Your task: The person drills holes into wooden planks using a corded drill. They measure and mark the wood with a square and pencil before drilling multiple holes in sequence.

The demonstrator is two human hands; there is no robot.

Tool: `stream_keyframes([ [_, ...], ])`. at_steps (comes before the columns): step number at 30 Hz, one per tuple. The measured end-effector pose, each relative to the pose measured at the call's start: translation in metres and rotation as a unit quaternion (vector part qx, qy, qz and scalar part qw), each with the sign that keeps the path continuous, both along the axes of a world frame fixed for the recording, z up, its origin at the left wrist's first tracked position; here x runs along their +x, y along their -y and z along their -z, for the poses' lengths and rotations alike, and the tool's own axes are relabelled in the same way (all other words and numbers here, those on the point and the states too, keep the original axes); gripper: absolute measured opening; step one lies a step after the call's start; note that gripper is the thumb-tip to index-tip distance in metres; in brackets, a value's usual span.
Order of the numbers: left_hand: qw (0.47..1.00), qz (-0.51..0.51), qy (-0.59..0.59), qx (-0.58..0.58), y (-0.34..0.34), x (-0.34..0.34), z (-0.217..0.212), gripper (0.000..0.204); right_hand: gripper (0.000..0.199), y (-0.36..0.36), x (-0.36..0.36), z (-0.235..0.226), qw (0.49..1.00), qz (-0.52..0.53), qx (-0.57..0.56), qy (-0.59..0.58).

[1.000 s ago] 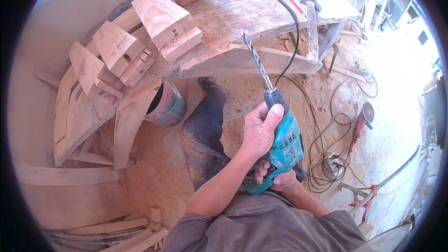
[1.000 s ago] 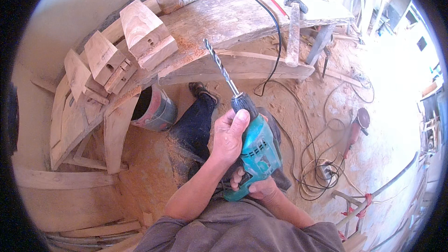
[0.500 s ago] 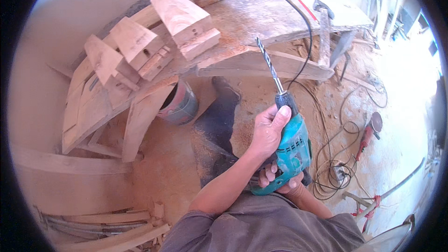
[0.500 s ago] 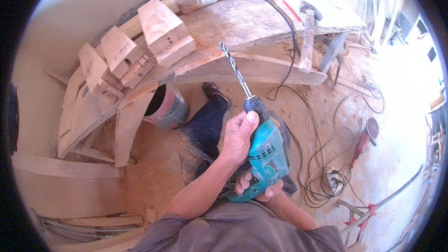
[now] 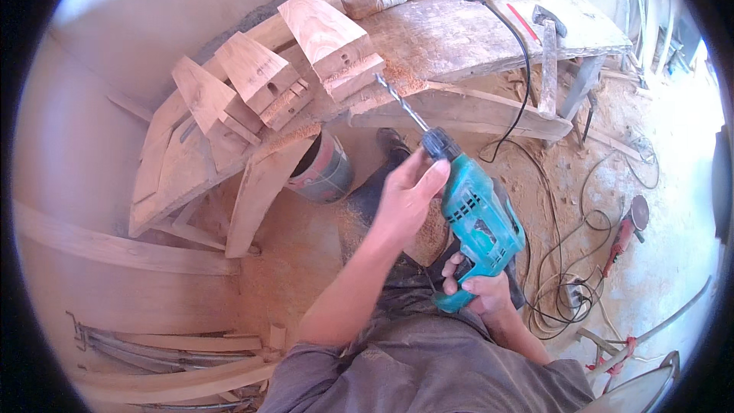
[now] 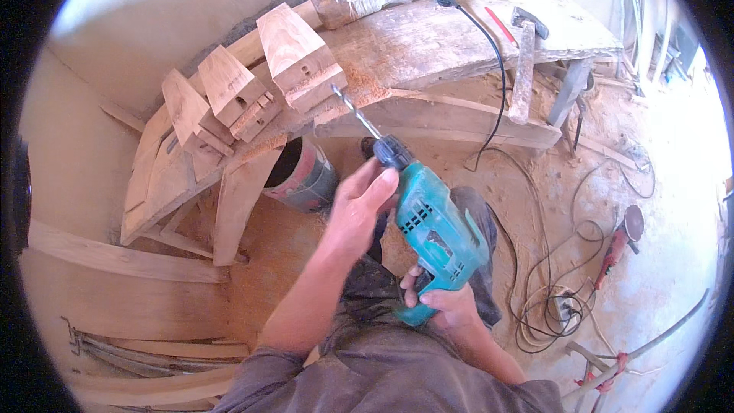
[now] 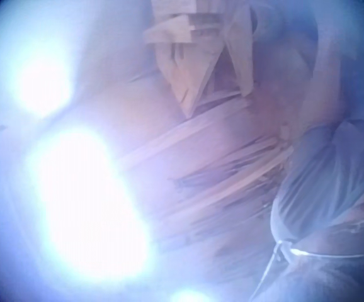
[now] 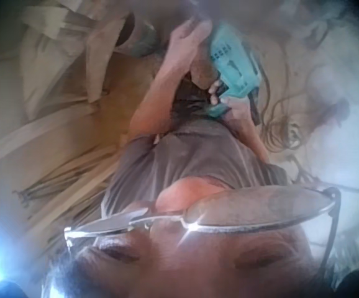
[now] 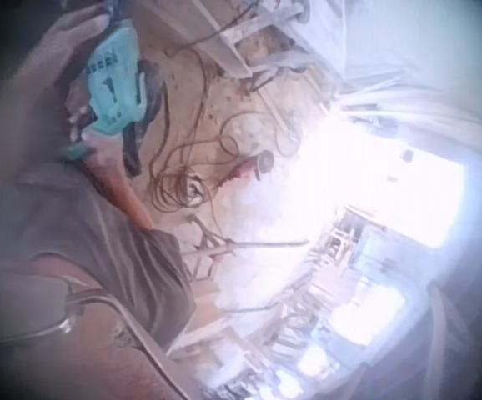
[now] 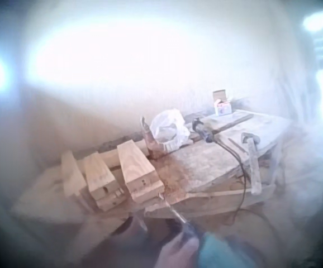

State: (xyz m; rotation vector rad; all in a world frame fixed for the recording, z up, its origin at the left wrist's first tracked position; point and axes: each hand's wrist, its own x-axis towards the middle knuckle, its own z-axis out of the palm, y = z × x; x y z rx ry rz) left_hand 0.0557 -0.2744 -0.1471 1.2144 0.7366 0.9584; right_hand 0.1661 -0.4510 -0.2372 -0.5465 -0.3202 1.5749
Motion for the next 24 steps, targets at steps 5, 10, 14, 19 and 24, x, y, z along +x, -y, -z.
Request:
stream_keyframes([
  [5, 0.971, -0.173, -0.071, 0.146, -0.058, -0.061, -0.106, 0.042, 0.06, -0.005, 0.013, -0.005, 0.988, 0.118, 0.025, 0.099],
  [10, 0.881, -0.215, -0.319, 0.275, -0.196, -0.049, -0.165, 0.082, 0.054, -0.006, 0.02, -0.026, 0.964, 0.085, -0.011, 0.254],
  [14, 0.809, -0.188, -0.504, 0.239, -0.306, -0.03, -0.159, 0.092, 0.049, -0.012, 0.014, -0.033, 0.946, 0.062, -0.051, 0.313],
  [19, 0.779, -0.161, -0.576, 0.185, -0.364, -0.03, -0.134, 0.086, 0.041, -0.016, 0.007, -0.033, 0.925, 0.037, -0.036, 0.376],
  [24, 0.68, -0.145, -0.677, 0.241, -0.339, -0.019, -0.132, 0.072, 0.043, -0.019, 0.002, -0.019, 0.912, 0.005, -0.022, 0.411],
])
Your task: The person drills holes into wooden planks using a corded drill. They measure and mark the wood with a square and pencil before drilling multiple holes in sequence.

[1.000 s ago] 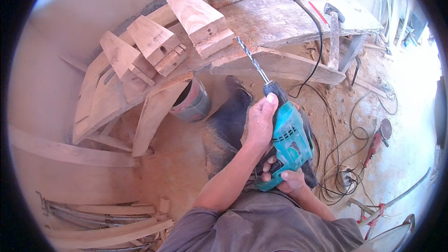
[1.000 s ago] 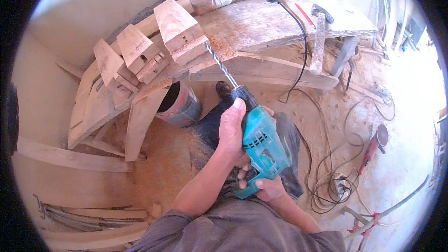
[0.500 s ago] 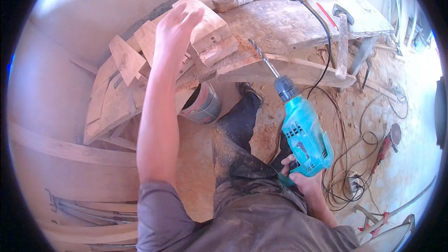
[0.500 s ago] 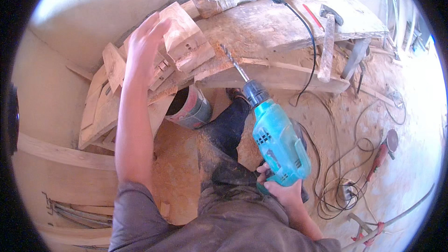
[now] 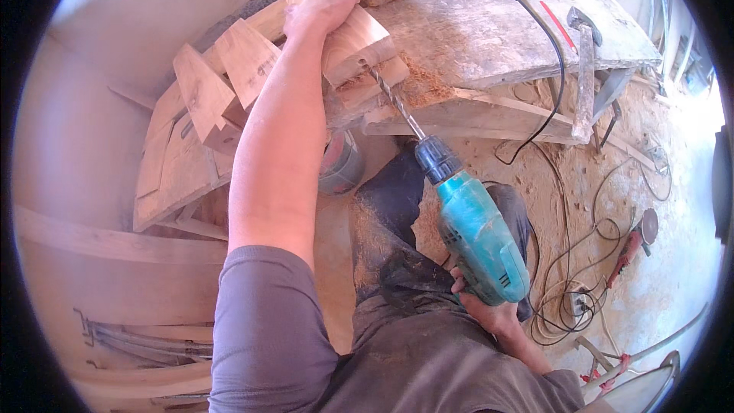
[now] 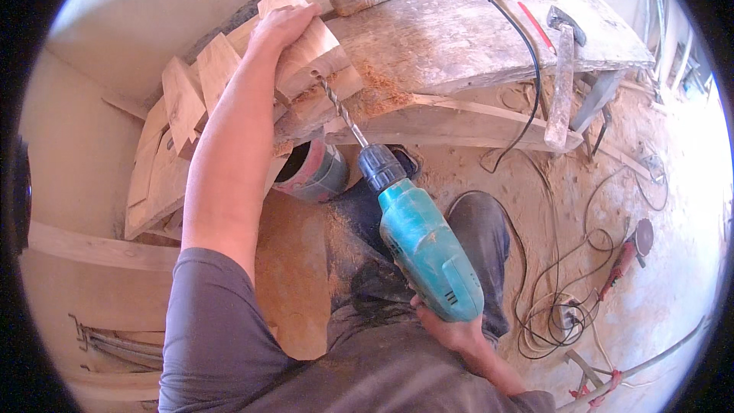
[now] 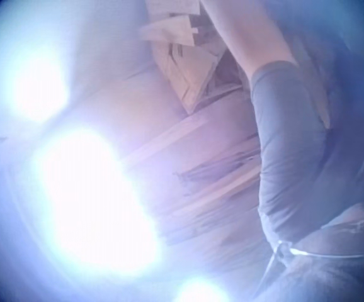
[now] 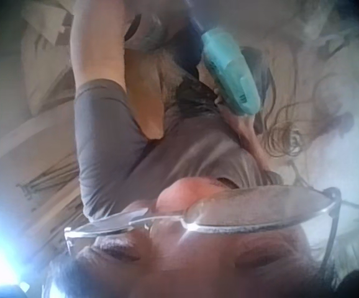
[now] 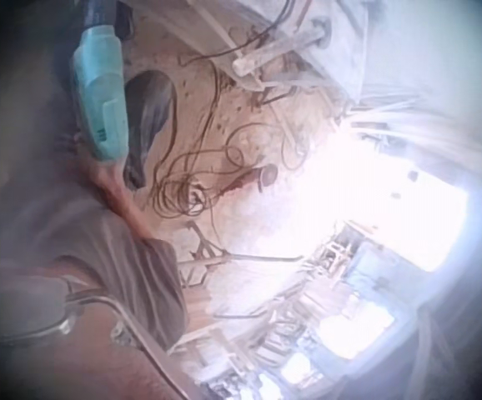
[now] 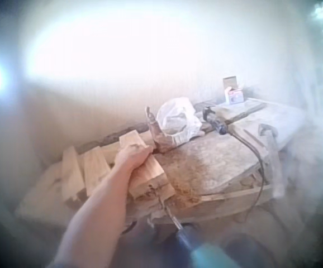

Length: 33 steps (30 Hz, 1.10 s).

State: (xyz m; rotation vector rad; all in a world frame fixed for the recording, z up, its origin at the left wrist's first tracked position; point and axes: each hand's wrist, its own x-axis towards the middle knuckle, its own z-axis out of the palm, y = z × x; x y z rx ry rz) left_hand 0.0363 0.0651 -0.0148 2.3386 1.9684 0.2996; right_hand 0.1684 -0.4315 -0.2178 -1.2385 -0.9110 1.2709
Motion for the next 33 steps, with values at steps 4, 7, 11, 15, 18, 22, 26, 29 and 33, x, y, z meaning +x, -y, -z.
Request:
stream_keyframes([
  [4, 0.999, -0.031, 0.008, -0.005, 0.008, 0.001, -0.004, 0.071, 0.026, -0.005, -0.008, -0.001, 0.999, 0.045, 0.023, -0.006],
  [7, 0.999, -0.031, 0.005, 0.017, 0.018, 0.004, -0.008, 0.071, 0.022, -0.008, -0.011, -0.004, 0.999, 0.046, 0.022, 0.009],
  [11, 0.999, -0.03, 0.006, 0.023, 0.022, 0.003, -0.006, 0.069, 0.021, -0.012, -0.015, -0.009, 0.998, 0.06, 0.02, 0.006],
  [15, 1.0, -0.019, 0.017, -0.01, 0.031, 0.002, -0.014, 0.068, 0.021, -0.013, -0.019, -0.01, 0.996, 0.079, 0.047, 0.014],
  [18, 1.0, -0.028, 0.009, 0.007, 0.031, 0.002, -0.013, 0.068, 0.039, -0.013, -0.014, -0.022, 0.999, 0.022, 0.002, 0.033],
  [22, 0.999, -0.04, 0.036, 0.005, 0.019, 0.001, -0.009, 0.073, 0.038, -0.016, -0.017, -0.024, 0.999, 0.036, -0.008, 0.021],
  [26, 0.997, -0.049, 0.051, -0.003, 0.001, 0.001, -0.003, 0.081, 0.04, -0.021, -0.018, -0.027, 0.999, 0.033, 0.005, 0.026],
  [29, 0.997, -0.045, 0.056, 0.003, -0.02, -0.003, 0.005, 0.085, 0.042, -0.022, -0.017, -0.025, 0.998, 0.03, 0.02, 0.044],
  [33, 0.991, -0.038, 0.11, -0.065, -0.038, -0.009, 0.002, 0.087, 0.041, -0.018, -0.02, -0.036, 0.999, 0.032, -0.035, 0.009],
])
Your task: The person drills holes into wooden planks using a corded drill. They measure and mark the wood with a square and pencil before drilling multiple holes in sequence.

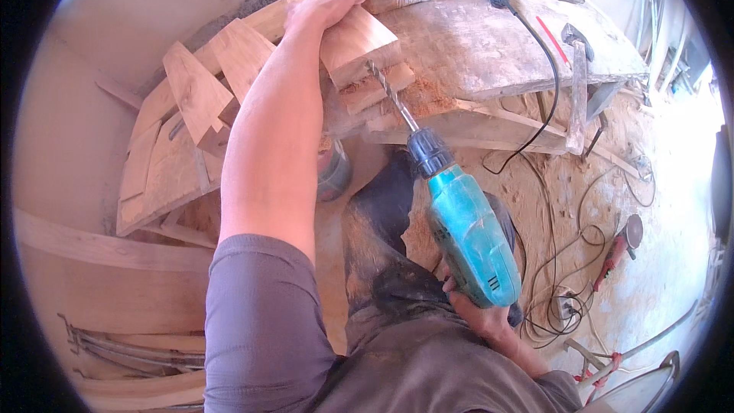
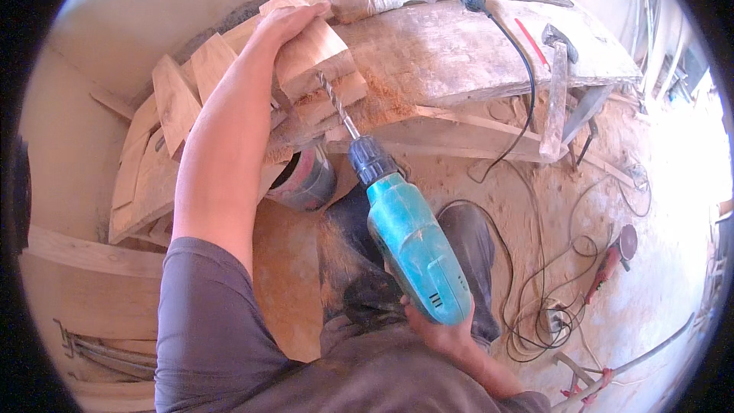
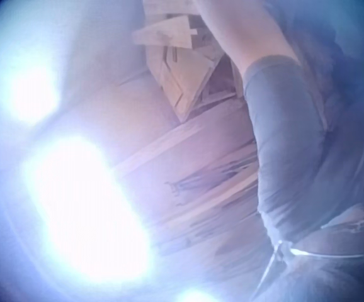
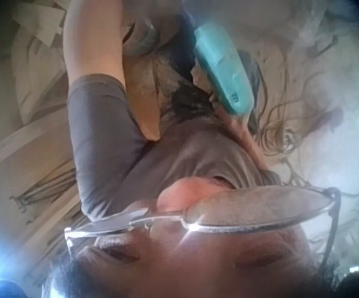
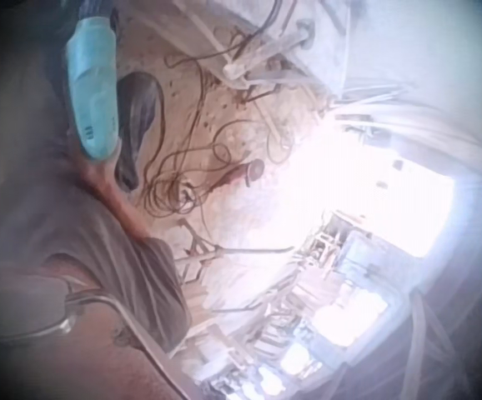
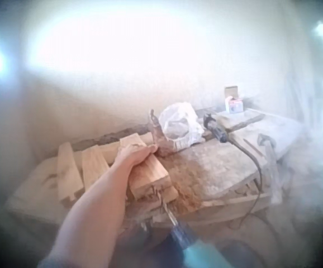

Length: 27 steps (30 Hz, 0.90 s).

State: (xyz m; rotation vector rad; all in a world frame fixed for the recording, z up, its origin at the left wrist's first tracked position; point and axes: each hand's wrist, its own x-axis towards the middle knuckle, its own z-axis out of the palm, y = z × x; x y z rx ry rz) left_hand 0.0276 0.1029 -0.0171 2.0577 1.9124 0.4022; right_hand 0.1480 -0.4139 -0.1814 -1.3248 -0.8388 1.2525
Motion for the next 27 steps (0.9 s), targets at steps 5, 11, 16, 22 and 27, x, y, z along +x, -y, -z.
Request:
stream_keyframes([
  [5, 0.998, -0.006, -0.046, 0.048, -0.001, 0.0, 0.002, 0.087, 0.022, -0.002, -0.007, 0.011, 0.998, 0.05, 0.041, 0.009],
  [11, 0.996, -0.035, -0.046, 0.062, -0.005, 0.001, 0.002, 0.088, 0.022, -0.002, -0.008, 0.008, 0.999, 0.038, 0.036, 0.003],
  [16, 0.995, -0.02, -0.068, 0.065, 0.0, 0.001, 0.001, 0.086, 0.025, 0.001, -0.01, 0.017, 0.998, 0.04, 0.048, -0.003],
  [22, 0.994, 0.009, -0.088, 0.065, 0.018, 0.004, -0.006, 0.083, 0.029, 0.006, -0.013, 0.028, 0.996, 0.072, 0.012, -0.057],
  [27, 0.994, -0.009, -0.073, 0.077, 0.01, 0.004, 0.0, 0.081, 0.032, 0.007, -0.009, 0.0, 0.983, 0.024, 0.046, 0.179],
])
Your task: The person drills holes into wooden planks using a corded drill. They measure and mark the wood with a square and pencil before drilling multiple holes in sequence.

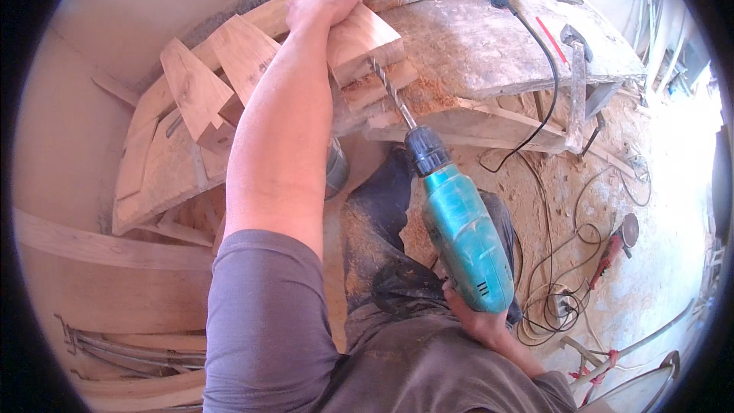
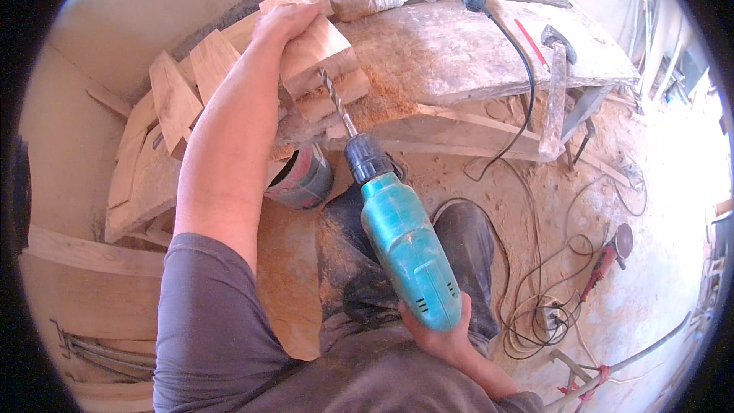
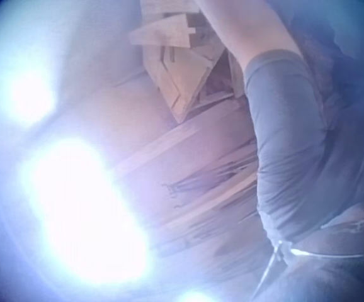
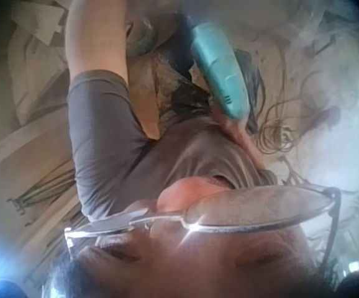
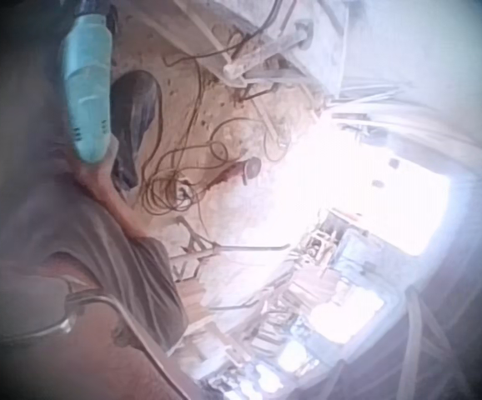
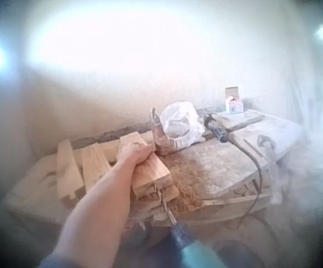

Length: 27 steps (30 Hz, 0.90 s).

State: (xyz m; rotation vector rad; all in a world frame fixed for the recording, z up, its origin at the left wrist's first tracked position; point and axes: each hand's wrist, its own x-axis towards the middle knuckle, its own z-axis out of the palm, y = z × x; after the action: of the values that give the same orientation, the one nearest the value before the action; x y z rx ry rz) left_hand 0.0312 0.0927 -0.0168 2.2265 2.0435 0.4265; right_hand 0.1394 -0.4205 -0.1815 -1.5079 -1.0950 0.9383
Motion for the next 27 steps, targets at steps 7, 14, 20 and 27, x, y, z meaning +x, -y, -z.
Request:
stream_keyframes([
  [7, 0.999, 0.01, 0.009, -0.029, 0.005, -0.004, -0.007, 0.082, 0.026, -0.002, 0.01, -0.064, 0.997, -0.026, -0.009, 0.073],
  [14, 1.0, -0.006, 0.007, -0.026, 0.007, -0.001, -0.01, 0.086, 0.032, 0.01, 0.008, -0.032, 0.998, 0.032, 0.006, -0.053],
  [20, 1.0, -0.004, -0.005, -0.029, 0.01, -0.003, -0.011, 0.085, 0.033, 0.0, 0.007, -0.074, 0.983, -0.013, 0.024, 0.182],
  [27, 1.0, -0.011, 0.003, -0.02, 0.026, 0.002, -0.018, 0.082, 0.03, 0.007, -0.002, -0.08, 0.995, 0.037, -0.027, 0.084],
])
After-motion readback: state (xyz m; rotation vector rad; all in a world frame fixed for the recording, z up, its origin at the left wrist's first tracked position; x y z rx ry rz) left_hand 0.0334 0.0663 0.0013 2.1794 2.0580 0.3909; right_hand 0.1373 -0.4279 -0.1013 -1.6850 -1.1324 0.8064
